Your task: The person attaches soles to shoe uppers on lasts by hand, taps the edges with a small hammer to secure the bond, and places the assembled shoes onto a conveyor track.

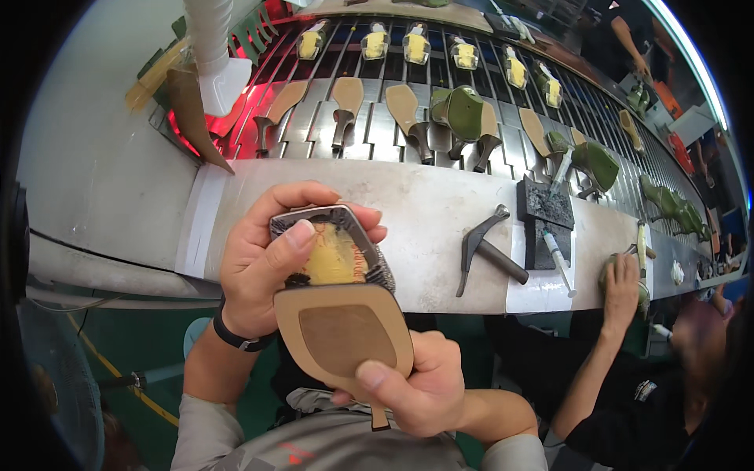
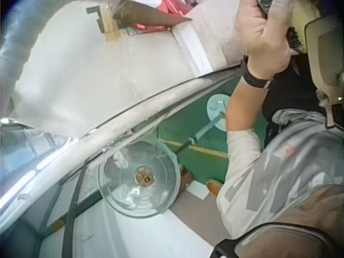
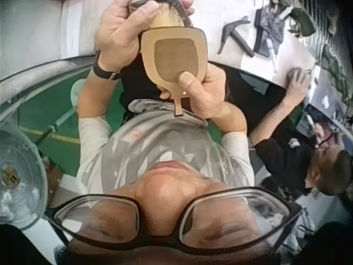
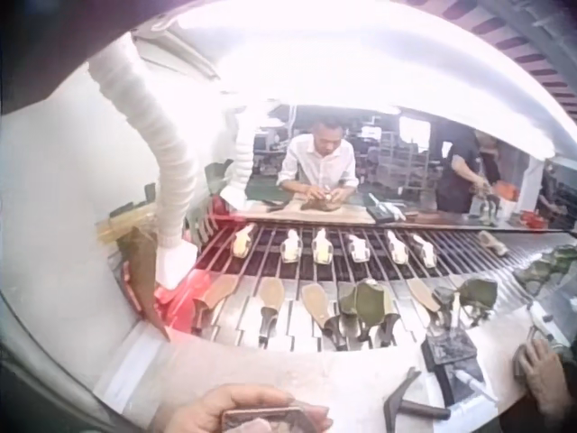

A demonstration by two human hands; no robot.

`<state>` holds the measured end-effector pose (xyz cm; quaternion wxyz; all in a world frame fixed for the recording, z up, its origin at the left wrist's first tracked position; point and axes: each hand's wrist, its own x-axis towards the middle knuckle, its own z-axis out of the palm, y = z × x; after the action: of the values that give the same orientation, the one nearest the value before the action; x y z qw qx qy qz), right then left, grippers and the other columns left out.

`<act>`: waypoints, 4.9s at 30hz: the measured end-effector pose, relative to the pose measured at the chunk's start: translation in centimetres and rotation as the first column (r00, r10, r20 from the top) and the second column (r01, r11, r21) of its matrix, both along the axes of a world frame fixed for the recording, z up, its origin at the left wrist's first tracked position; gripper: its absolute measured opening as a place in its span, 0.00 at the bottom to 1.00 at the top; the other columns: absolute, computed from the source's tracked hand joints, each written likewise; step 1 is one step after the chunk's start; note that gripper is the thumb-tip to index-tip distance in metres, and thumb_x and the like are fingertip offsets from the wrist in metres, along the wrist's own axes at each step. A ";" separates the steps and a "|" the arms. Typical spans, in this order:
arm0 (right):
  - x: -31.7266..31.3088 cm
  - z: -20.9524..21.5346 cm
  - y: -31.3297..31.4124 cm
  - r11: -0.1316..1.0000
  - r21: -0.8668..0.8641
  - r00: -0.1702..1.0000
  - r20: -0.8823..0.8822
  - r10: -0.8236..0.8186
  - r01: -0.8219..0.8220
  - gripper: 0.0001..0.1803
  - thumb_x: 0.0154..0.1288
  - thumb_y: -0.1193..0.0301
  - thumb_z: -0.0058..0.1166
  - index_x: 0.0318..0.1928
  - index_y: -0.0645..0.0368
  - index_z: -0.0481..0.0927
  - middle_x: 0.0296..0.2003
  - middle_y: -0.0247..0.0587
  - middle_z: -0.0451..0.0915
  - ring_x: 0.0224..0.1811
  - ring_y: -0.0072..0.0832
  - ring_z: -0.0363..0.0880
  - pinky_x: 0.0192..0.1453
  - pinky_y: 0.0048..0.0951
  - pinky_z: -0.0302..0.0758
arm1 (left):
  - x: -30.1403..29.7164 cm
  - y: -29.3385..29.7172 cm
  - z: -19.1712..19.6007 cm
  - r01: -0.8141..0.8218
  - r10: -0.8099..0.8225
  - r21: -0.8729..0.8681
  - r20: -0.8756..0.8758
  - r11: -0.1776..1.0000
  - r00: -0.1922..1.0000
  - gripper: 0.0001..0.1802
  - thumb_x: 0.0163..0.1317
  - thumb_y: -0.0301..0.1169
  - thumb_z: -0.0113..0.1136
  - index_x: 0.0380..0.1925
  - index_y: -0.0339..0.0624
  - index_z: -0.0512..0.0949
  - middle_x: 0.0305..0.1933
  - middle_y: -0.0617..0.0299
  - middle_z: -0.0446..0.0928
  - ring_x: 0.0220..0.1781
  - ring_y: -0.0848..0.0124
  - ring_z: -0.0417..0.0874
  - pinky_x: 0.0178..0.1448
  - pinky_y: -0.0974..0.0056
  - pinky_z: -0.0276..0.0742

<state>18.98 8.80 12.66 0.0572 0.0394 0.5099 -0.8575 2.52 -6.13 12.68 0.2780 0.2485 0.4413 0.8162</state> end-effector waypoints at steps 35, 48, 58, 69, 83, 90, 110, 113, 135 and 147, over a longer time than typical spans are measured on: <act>-2.6 -1.7 -2.4 0.922 0.266 0.935 -0.293 -0.201 0.282 0.22 0.76 0.73 0.61 0.19 0.62 0.77 0.13 0.33 0.74 0.13 0.17 0.67 0.18 0.27 0.61 | -0.4 -2.4 -1.0 0.129 -0.118 0.034 -0.235 0.991 0.965 0.35 0.63 0.45 0.73 0.59 0.27 0.74 0.59 0.28 0.82 0.60 0.48 0.88 0.63 0.47 0.86; -2.0 -2.2 -2.0 0.944 0.217 0.959 -0.189 -0.210 0.250 0.22 0.81 0.66 0.57 0.29 0.70 0.84 0.25 0.44 0.88 0.24 0.23 0.84 0.28 0.25 0.78 | -0.8 -2.2 -0.5 0.214 -0.216 -0.034 -0.248 0.976 0.944 0.43 0.66 0.49 0.71 0.68 0.23 0.70 0.71 0.27 0.74 0.74 0.44 0.78 0.75 0.45 0.77; -3.0 -0.5 -1.1 0.971 0.158 0.983 -0.068 -0.170 0.179 0.24 0.83 0.61 0.54 0.39 0.75 0.86 0.32 0.53 0.90 0.31 0.30 0.90 0.33 0.29 0.86 | -2.6 -1.8 0.3 0.277 -0.283 -0.059 -0.141 0.959 0.949 0.44 0.81 0.60 0.46 0.71 0.22 0.68 0.74 0.26 0.70 0.76 0.43 0.75 0.77 0.44 0.73; -8.3 1.0 1.6 0.980 -0.003 0.977 0.077 -0.198 0.199 0.28 0.86 0.58 0.46 0.53 0.78 0.80 0.33 0.57 0.87 0.27 0.32 0.88 0.23 0.26 0.86 | -7.7 1.5 -1.5 0.224 -0.205 0.066 -0.219 0.972 0.954 0.28 0.86 0.43 0.49 0.71 0.30 0.72 0.59 0.55 0.85 0.61 0.74 0.84 0.65 0.67 0.80; -7.6 1.3 0.0 0.950 0.205 0.968 0.039 -0.246 0.234 0.27 0.86 0.57 0.46 0.51 0.75 0.82 0.33 0.53 0.88 0.25 0.29 0.87 0.28 0.27 0.86 | -6.8 -1.6 0.0 0.251 -0.264 -0.085 -0.239 0.964 0.934 0.38 0.73 0.39 0.57 0.76 0.26 0.64 0.78 0.40 0.71 0.77 0.57 0.75 0.79 0.54 0.71; -4.8 1.0 -2.6 0.853 0.503 0.973 -0.228 -0.024 0.139 0.24 0.86 0.61 0.48 0.43 0.73 0.86 0.30 0.44 0.90 0.28 0.27 0.90 0.30 0.26 0.83 | -2.3 -6.3 1.3 0.009 -0.069 -0.178 -0.334 0.984 0.940 0.29 0.78 0.42 0.55 0.63 0.22 0.78 0.64 0.28 0.80 0.66 0.48 0.85 0.72 0.51 0.80; -7.1 -0.6 -7.0 0.697 0.668 0.848 -0.504 0.166 0.260 0.11 0.69 0.71 0.67 0.46 0.66 0.86 0.19 0.40 0.77 0.16 0.38 0.77 0.21 0.37 0.73 | -1.0 -11.0 1.3 -0.416 0.231 -0.237 -0.551 0.878 0.802 0.13 0.69 0.26 0.66 0.47 0.36 0.72 0.40 0.51 0.83 0.48 0.58 0.89 0.65 0.40 0.86; -8.9 -0.2 -5.9 0.483 0.844 0.851 -0.418 0.317 0.235 0.11 0.70 0.68 0.66 0.33 0.59 0.79 0.18 0.43 0.77 0.16 0.41 0.78 0.22 0.41 0.74 | -1.0 -10.8 -3.3 -0.506 0.341 -0.069 -0.660 0.860 0.669 0.12 0.72 0.27 0.63 0.50 0.35 0.74 0.44 0.49 0.83 0.53 0.57 0.88 0.66 0.41 0.85; -11.9 -6.3 1.2 0.033 0.891 0.806 -0.426 0.410 0.454 0.14 0.54 0.74 0.75 0.33 0.63 0.80 0.68 0.48 0.81 0.71 0.55 0.77 0.67 0.51 0.79 | -0.5 -7.5 -11.5 -0.560 0.293 -0.224 -0.667 0.798 0.685 0.18 0.63 0.14 0.67 0.53 0.34 0.87 0.62 0.44 0.85 0.62 0.60 0.88 0.61 0.61 0.86; -12.5 -7.3 1.3 0.049 0.846 0.772 -0.507 0.382 0.531 0.14 0.51 0.73 0.76 0.33 0.61 0.81 0.64 0.43 0.84 0.66 0.51 0.82 0.61 0.47 0.82 | -2.2 -6.3 -11.2 -0.691 0.153 -0.046 -0.963 0.721 0.223 0.20 0.56 0.14 0.74 0.50 0.35 0.88 0.56 0.48 0.87 0.53 0.52 0.89 0.56 0.56 0.87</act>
<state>6.49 10.14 5.33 -0.2093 -0.1907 0.9340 -0.2178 0.36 -12.40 1.50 -0.2095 0.4448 0.7509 0.4409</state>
